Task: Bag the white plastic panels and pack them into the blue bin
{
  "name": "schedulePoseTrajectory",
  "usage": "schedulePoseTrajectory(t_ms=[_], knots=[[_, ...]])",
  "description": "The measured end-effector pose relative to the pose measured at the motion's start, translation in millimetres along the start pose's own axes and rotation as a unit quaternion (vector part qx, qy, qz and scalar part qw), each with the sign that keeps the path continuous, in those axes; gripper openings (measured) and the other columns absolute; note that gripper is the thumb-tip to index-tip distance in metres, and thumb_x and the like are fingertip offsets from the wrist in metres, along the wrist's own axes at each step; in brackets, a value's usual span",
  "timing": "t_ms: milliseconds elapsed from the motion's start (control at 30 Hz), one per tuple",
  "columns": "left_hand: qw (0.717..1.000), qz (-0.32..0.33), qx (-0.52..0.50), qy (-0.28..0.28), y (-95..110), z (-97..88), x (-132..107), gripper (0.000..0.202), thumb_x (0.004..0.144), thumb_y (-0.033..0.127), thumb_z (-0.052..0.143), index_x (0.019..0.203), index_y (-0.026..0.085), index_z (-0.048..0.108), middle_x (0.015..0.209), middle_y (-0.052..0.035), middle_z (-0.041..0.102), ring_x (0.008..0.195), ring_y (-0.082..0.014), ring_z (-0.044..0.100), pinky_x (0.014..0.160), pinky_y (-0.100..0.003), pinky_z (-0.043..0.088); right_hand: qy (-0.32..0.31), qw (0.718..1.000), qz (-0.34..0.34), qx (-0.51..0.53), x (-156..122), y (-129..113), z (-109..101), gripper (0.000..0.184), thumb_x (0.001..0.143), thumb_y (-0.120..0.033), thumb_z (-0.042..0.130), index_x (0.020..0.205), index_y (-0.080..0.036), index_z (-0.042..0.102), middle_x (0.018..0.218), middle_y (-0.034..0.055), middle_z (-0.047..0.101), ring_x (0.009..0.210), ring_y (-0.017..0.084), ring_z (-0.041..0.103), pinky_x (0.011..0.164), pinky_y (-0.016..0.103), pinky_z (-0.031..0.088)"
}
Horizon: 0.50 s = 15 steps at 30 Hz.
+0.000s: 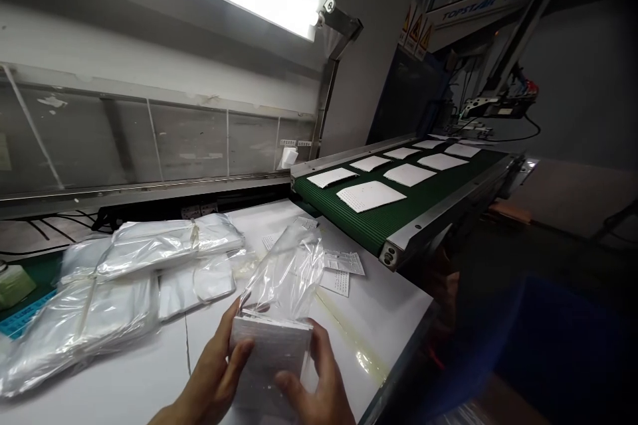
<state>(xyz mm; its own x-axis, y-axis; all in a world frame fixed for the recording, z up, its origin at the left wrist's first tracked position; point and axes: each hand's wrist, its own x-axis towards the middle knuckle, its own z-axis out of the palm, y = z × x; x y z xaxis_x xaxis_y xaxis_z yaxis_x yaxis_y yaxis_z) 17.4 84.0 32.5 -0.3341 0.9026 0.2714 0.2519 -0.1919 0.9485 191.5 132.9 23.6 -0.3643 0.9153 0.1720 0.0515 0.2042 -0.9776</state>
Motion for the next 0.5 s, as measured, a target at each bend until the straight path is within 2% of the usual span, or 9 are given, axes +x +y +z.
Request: schedulePoseTrajectory(t_ms=[67,133,200,267,367,433,500], knots=[[0.999,0.026,0.009,0.023,-14.3,5.2,-9.8,0.056,0.090,0.042,0.045,0.139,0.018,0.033,0.138,-0.0101,0.050,0.128,-0.0258,0.043,0.106,-0.034,0.035,0.028,0.999,-0.018,0.020,-2.5,-2.7,-1.2,0.064,0.072,-0.048,0.067,0.124,-0.021,0.042,0.121,0.0100,0.057,0.114,0.029,0.052,0.096,0.037,0.042],[0.997,0.061,0.017,0.034,-23.7,4.9,-15.1,0.051,0.091,0.039,0.044,0.137,0.019,0.039,0.139,-0.0081,0.049,0.130,-0.0253,0.041,0.109,-0.032,0.032,0.075,0.996,-0.037,0.021,-4.5,-1.2,-0.4,0.049,0.077,-0.046,0.064,0.118,-0.023,0.048,0.120,0.0091,0.056,0.113,0.027,0.053,0.095,0.036,0.042],[0.995,0.091,0.023,0.042,-26.4,0.8,-15.7,0.045,0.092,0.036,0.043,0.135,0.023,0.043,0.140,-0.0044,0.048,0.131,-0.0244,0.039,0.110,-0.031,0.030,0.128,0.990,-0.059,0.013,-6.5,4.6,1.3,0.032,0.081,-0.043,0.061,0.106,-0.024,0.056,0.116,0.0082,0.057,0.108,0.025,0.055,0.093,0.035,0.044],[0.994,0.101,0.021,0.041,-24.7,-3.8,-14.3,0.042,0.093,0.033,0.041,0.135,0.027,0.045,0.141,-0.0017,0.047,0.132,-0.0240,0.038,0.109,-0.030,0.031,0.154,0.986,-0.064,-0.013,-8.9,11.5,2.5,0.019,0.083,-0.042,0.058,0.089,-0.024,0.061,0.109,0.0080,0.058,0.101,0.024,0.057,0.088,0.034,0.046],[0.995,0.084,0.039,0.028,-22.9,-6.2,-14.5,0.045,0.091,0.031,0.047,0.136,0.029,0.043,0.142,0.0002,0.046,0.130,-0.0238,0.041,0.108,-0.029,0.033,0.154,0.984,-0.057,-0.070,-14.1,19.7,3.0,0.023,0.085,-0.044,0.053,0.076,-0.024,0.061,0.105,0.0081,0.060,0.094,0.024,0.058,0.083,0.034,0.046],[0.996,0.073,0.047,0.034,-25.3,-4.3,-17.4,0.047,0.088,0.031,0.052,0.134,0.030,0.045,0.139,0.0009,0.050,0.129,-0.0237,0.043,0.107,-0.027,0.035,0.174,0.976,-0.069,-0.115,-19.8,25.5,4.4,0.025,0.087,-0.045,0.049,0.078,-0.026,0.062,0.105,0.0068,0.062,0.094,0.024,0.060,0.079,0.032,0.047],[0.995,0.078,0.039,0.042,-29.9,-1.0,-21.0,0.046,0.086,0.033,0.055,0.132,0.031,0.047,0.135,0.0004,0.054,0.125,-0.0240,0.047,0.104,-0.027,0.038,0.220,0.957,-0.097,-0.161,-27.0,35.0,8.6,0.027,0.089,-0.046,0.047,0.081,-0.027,0.063,0.105,0.0050,0.063,0.093,0.022,0.061,0.074,0.029,0.048]])
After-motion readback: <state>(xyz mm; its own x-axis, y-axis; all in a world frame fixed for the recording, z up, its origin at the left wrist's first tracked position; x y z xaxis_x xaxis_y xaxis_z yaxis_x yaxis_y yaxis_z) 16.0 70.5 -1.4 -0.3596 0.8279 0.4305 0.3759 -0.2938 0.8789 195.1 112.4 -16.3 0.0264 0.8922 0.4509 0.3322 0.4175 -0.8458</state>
